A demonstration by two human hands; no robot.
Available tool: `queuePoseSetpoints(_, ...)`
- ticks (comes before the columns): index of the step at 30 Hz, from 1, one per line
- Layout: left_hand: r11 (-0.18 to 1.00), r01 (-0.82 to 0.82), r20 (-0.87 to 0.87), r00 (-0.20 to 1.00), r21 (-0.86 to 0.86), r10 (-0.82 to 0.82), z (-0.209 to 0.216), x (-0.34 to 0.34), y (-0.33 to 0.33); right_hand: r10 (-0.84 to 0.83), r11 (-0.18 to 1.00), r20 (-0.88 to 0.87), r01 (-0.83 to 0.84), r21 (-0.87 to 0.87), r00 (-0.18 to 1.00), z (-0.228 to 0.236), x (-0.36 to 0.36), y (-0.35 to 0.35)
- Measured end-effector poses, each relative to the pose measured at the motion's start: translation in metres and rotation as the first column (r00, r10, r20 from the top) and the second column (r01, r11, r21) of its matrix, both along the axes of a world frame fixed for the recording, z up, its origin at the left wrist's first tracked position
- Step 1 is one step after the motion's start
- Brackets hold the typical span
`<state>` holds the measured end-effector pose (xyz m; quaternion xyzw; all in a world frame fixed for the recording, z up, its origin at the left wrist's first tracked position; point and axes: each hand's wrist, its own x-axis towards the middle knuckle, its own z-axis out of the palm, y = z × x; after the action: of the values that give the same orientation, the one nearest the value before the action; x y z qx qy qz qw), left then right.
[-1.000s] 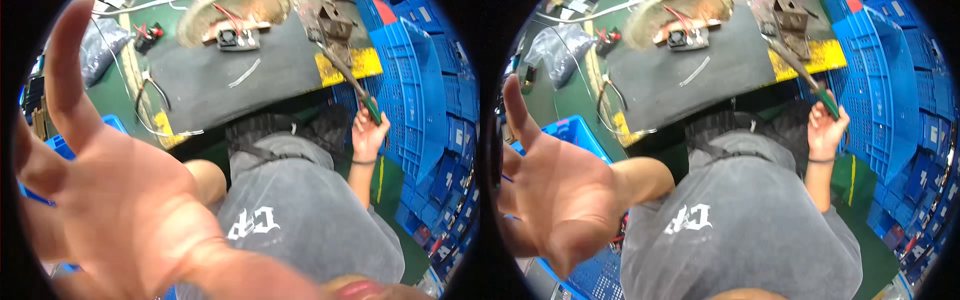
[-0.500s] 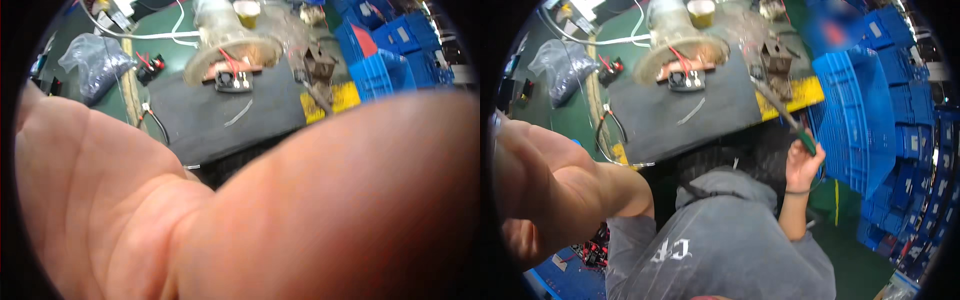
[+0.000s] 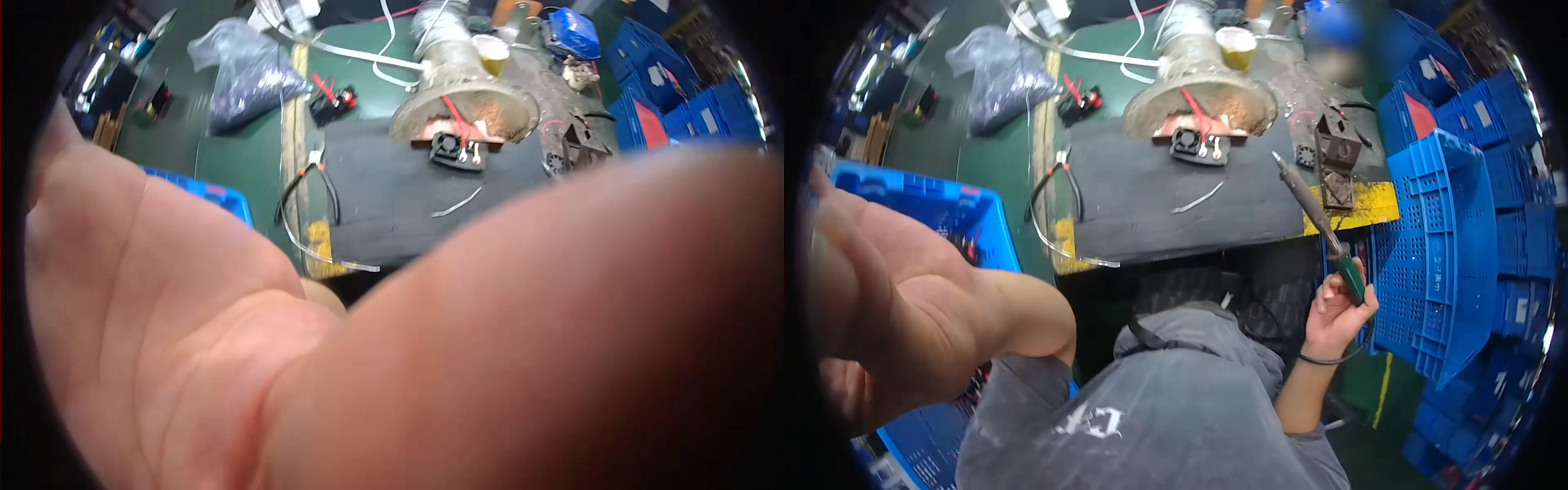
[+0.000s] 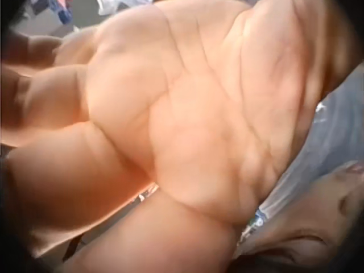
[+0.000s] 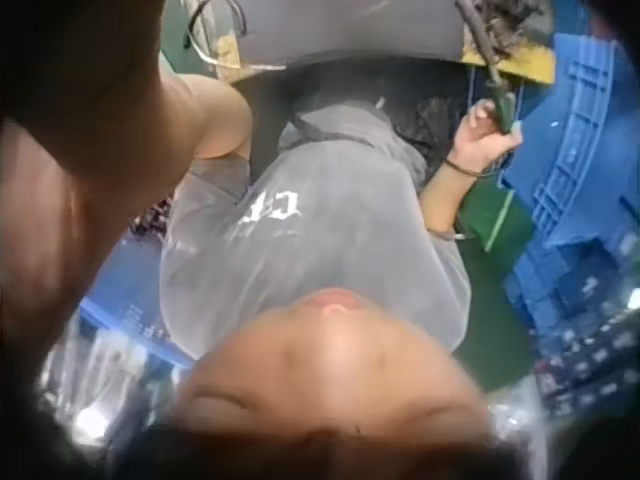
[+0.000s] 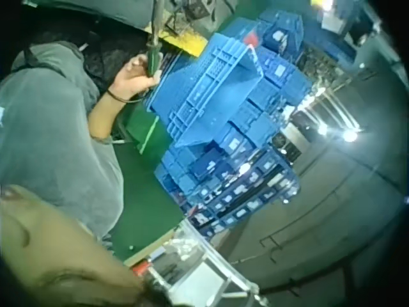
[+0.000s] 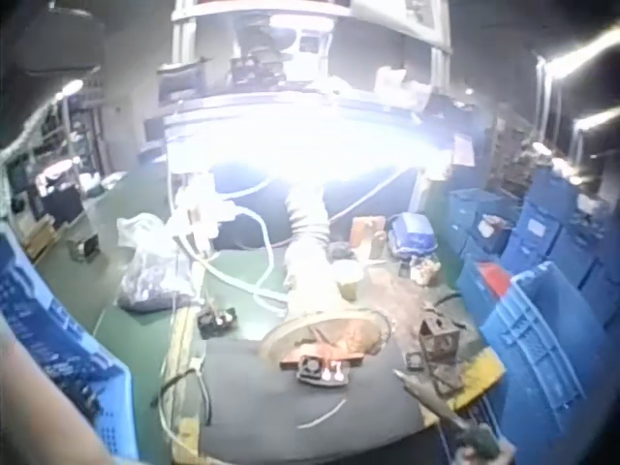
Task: The person solders wires onto fan modules using a soldering iron and solder wire, cleans the soldering iron tip on a stand, and places the assembled components on the workbench.
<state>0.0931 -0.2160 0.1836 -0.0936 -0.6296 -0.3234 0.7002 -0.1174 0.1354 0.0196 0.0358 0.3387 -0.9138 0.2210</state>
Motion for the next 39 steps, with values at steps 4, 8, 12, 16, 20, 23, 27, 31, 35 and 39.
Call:
queuePoseSetpoints(4,0.986,-0.147,0.12,0.983,0.076,0.138,-0.006,0.024,0.023,0.057,0.998,-0.022,-0.058,-0.015,0.998,0.004,-0.009,-0.018)
queuePoseSetpoints(8,0.971,-0.227,0.189,0.96,0.081,0.209,-0.023,0.028,0.022,0.101,0.995,-0.085,-0.1,0.025,0.991,-0.002,-0.004,-0.031)
queuePoseSetpoints(12,0.919,-0.38,0.263,0.902,0.107,0.342,-0.043,-0.013,0.051,0.064,0.997,-0.043,-0.063,0.041,0.997,0.0,-0.007,-0.029)
queuePoseSetpoints(16,0.96,-0.278,0.877,0.465,0.015,0.121,-0.132,-0.049,0.08,0.073,0.987,-0.103,-0.056,0.152,0.992,0.005,-0.01,-0.025)
queuePoseSetpoints(20,0.932,-0.353,0.937,0.29,-0.086,0.197,-0.186,-0.068,0.078,0.035,0.965,-0.11,-0.005,0.263,0.993,0.012,-0.011,-0.032)
queuePoseSetpoints(23,0.945,-0.286,0.96,0.18,-0.159,0.216,-0.196,-0.079,0.069,0.051,0.955,-0.116,-0.014,0.295,0.992,0.009,-0.016,-0.026)
queuePoseSetpoints(27,0.95,-0.242,0.93,0.26,-0.198,0.26,-0.19,-0.086,0.069,0.073,0.938,-0.088,-0.038,0.344,0.993,0.005,-0.019,-0.021)
queuePoseSetpoints(31,0.958,-0.283,0.931,0.338,-0.036,0.135,-0.177,-0.09,0.064,0.071,0.931,-0.056,-0.046,0.363,0.996,0.001,-0.024,-0.02)
queuePoseSetpoints(35,0.94,-0.342,0.872,0.46,-0.001,0.168,-0.164,-0.096,0.055,0.113,0.936,-0.055,-0.088,0.339,0.992,-0.004,-0.034,-0.028)
queuePoseSetpoints(39,0.93,-0.356,0.806,0.575,0.094,0.139,-0.161,-0.103,0.051,0.128,0.937,-0.073,-0.096,0.336,0.989,-0.006,-0.043,-0.038)
